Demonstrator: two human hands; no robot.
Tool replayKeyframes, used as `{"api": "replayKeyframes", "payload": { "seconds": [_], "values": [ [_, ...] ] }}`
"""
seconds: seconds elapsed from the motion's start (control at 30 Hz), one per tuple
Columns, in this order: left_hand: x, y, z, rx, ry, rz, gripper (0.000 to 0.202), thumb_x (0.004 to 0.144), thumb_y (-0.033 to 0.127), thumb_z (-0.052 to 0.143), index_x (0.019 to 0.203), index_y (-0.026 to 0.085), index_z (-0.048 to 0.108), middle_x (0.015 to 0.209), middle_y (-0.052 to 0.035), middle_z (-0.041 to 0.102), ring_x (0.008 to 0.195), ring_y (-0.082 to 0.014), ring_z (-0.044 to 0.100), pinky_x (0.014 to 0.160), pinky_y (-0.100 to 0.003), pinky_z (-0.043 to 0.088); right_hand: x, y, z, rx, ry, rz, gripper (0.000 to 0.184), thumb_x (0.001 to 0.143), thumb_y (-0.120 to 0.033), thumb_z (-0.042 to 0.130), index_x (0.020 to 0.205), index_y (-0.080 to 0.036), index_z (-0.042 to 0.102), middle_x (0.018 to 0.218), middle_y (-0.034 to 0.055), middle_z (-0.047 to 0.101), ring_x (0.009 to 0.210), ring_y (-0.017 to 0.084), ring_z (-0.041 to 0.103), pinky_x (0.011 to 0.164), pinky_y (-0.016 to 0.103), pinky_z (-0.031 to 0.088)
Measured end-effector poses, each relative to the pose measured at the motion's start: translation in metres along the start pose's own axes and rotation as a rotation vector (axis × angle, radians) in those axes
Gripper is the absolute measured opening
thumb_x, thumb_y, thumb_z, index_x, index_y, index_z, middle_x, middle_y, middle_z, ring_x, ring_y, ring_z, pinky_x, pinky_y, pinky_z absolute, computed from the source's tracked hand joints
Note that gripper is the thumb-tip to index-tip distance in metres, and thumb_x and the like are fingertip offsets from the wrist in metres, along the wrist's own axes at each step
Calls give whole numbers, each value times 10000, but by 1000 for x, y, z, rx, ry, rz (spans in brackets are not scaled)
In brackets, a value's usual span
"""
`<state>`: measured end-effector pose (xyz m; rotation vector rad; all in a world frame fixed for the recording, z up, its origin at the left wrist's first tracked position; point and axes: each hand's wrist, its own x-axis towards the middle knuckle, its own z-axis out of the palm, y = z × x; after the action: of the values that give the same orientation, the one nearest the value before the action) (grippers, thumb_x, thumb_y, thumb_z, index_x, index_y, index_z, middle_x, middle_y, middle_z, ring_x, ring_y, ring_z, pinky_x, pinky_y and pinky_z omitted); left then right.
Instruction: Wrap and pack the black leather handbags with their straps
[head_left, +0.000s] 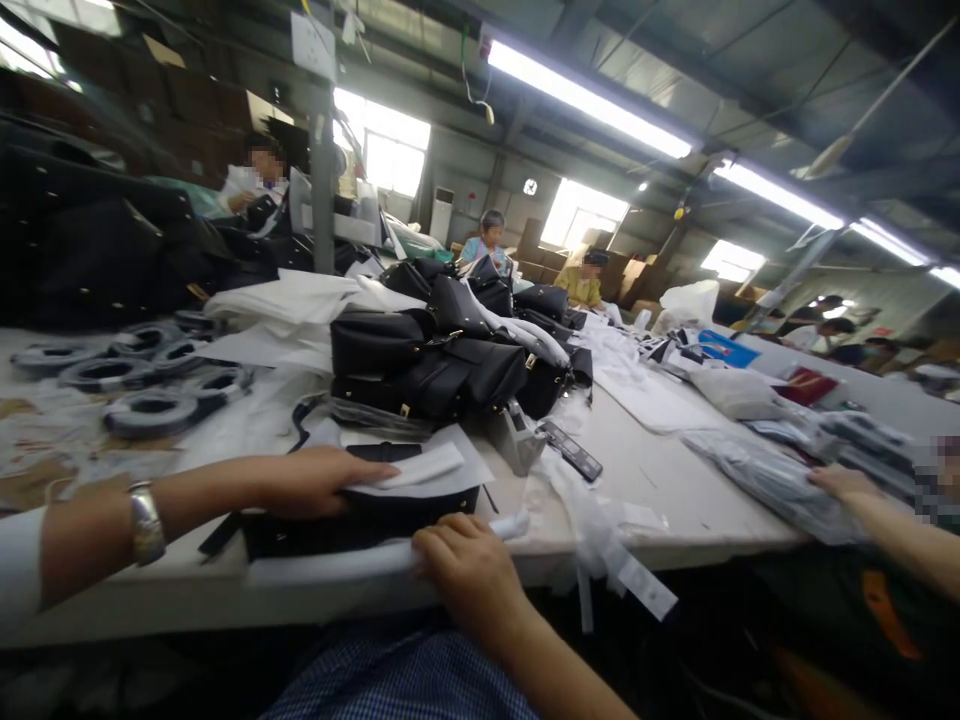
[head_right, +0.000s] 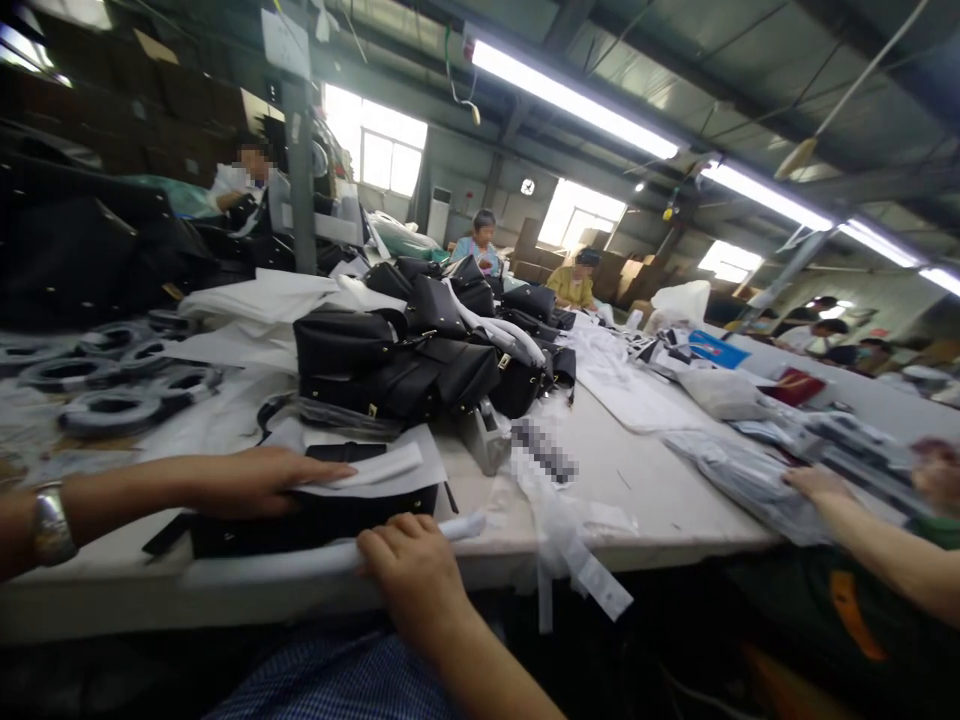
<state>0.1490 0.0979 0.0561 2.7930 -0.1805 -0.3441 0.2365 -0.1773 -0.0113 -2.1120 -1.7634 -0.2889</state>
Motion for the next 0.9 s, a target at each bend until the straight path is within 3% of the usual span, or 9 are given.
{"api": "replayKeyframes", "payload": {
  "seconds": [0.13, 0.2, 0.3, 0.43, 0.5, 0.63, 0.77, 0.83, 0.9],
  "values": [
    [1, 3, -5, 5, -60, 10, 829, 748, 89, 581, 1524, 328, 415, 1442, -33, 620, 1254, -247, 633, 1052, -326, 477, 20, -9, 34, -106, 350, -134, 103, 1016, -229, 593, 1086, -200, 663, 1060, 50, 764, 955, 216, 657, 867, 362, 449],
    [1, 1, -4, 5, -59, 13, 838, 749, 83, 581, 1530, 329, 404, 1449, -32, 614, 1257, -243, 631, 1059, -331, 478, 26, -13, 45, -142, 505, -112, 111, 1014, -240, 604, 1088, -218, 684, 1085, 50, 758, 984, 219, 650, 891, 370, 429],
    [-1, -3, 5, 1, -24, 21, 828, 773, 55, 539, 1538, 331, 387, 1529, -9, 527, 1344, -224, 560, 1128, -342, 423, 32, -16, 58, -145, 592, -20, 83, 994, -257, 641, 1040, -240, 708, 972, 26, 753, 846, 195, 640, 783, 356, 420],
    [-4, -12, 40, 15, 85, 14, 739, 898, 158, 536, 1574, 337, 296, 1598, -15, 414, 1369, -238, 537, 1119, -382, 456, 39, -15, 71, -113, 591, -23, 103, 997, -211, 619, 958, -233, 713, 862, 1, 736, 733, 160, 624, 695, 334, 430],
    [-6, -16, 66, 77, 205, 7, 820, 865, 228, 654, 1581, 349, 272, 1606, -28, 400, 1356, -271, 549, 1084, -400, 504, 38, -13, 70, -90, 594, -34, 131, 1005, -194, 596, 973, -222, 719, 854, 6, 739, 752, 157, 642, 699, 316, 467],
    [-8, -16, 109, 328, 475, 20, 985, 775, -33, 557, 1603, 340, 173, 1597, -54, 414, 1362, -256, 543, 1059, -397, 538, 23, -7, 44, -6, 546, -180, 186, 1026, -159, 543, 1065, -167, 724, 932, 15, 776, 830, 134, 677, 826, 267, 540],
    [-8, -8, 117, 526, 608, 67, 896, 826, -78, 379, 1608, 295, 152, 1548, -71, 480, 1323, -232, 582, 1026, -380, 564, 7, 15, 2, -109, 518, -250, 263, 1012, -161, 572, 1234, -234, 693, 1170, -21, 769, 1118, 150, 654, 1200, 325, 350],
    [-8, -3, 112, 558, 641, 70, 868, 842, -79, 350, 1606, 285, 160, 1531, -70, 503, 1298, -223, 603, 994, -353, 583, 10, 34, -12, -178, 348, -218, 407, 982, -152, 611, 1373, -262, 602, 1378, 9, 666, 1340, 218, 538, 1255, 450, 262],
    [-8, 1, 107, 553, 662, 60, 869, 840, -87, 333, 1604, 289, 165, 1515, -63, 523, 1275, -211, 622, 972, -330, 591, 19, 52, -22, -180, 80, -167, 611, 920, -183, 701, 1486, -235, 479, 1522, 71, 531, 1432, 283, 444, 1225, 505, 317]
  ]
}}
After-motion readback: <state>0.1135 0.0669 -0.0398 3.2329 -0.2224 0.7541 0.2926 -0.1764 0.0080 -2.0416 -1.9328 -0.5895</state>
